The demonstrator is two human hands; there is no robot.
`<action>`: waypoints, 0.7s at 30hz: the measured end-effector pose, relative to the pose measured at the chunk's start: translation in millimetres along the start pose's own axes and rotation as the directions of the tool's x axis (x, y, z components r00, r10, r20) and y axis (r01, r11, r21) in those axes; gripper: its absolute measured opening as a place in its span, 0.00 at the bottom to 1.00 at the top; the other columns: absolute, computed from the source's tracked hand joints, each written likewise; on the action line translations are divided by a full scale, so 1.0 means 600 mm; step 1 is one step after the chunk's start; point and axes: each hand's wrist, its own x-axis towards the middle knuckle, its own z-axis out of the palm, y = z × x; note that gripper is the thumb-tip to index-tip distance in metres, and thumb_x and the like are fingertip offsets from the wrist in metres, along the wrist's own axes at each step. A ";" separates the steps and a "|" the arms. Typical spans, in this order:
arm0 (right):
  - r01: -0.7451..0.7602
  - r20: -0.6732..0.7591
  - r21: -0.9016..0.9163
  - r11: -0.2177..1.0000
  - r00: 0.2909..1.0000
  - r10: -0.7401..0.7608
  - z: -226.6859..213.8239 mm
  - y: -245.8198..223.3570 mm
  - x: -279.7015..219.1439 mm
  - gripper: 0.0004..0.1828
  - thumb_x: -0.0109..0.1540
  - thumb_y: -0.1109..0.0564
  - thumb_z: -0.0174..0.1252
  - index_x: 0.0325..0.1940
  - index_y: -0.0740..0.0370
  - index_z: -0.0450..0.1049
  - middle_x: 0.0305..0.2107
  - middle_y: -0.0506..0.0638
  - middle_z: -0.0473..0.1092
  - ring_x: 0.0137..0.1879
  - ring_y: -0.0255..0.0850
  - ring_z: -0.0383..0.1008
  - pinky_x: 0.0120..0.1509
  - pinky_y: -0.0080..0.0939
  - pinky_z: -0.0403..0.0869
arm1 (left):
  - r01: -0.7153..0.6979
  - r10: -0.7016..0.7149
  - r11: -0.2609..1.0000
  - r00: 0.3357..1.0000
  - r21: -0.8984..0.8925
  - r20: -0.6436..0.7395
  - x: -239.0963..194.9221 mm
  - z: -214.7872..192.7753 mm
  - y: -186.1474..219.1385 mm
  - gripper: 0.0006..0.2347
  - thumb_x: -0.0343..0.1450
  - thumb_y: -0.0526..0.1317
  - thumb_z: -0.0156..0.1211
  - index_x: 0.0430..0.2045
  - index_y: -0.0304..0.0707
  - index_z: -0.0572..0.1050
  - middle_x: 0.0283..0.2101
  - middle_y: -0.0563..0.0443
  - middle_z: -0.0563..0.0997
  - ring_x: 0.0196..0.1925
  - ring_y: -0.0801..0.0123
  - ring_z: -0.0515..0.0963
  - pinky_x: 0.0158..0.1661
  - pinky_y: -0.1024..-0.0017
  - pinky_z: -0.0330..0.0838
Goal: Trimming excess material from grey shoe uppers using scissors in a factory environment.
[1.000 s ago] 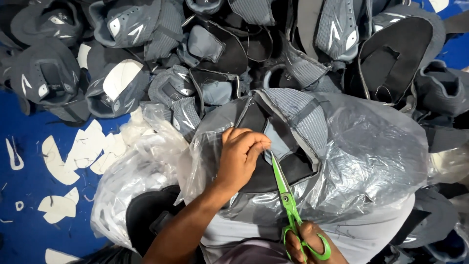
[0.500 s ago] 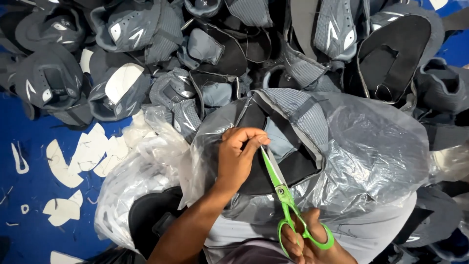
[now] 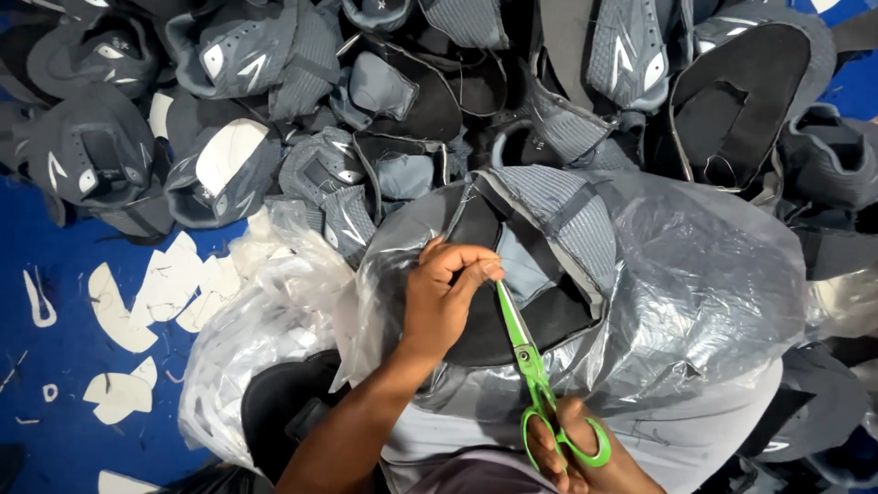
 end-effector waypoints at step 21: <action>0.022 -0.248 -0.891 0.453 0.812 -0.528 -0.027 -0.115 -0.043 0.22 0.52 0.44 0.72 0.33 0.65 0.76 0.22 0.48 0.78 0.29 0.37 0.79 0.35 0.38 0.76 | -0.359 0.386 0.835 0.922 0.418 0.020 0.017 -0.027 0.053 0.17 0.71 0.34 0.65 0.53 0.29 0.72 0.52 0.39 0.74 0.55 0.48 0.75 0.57 0.59 0.69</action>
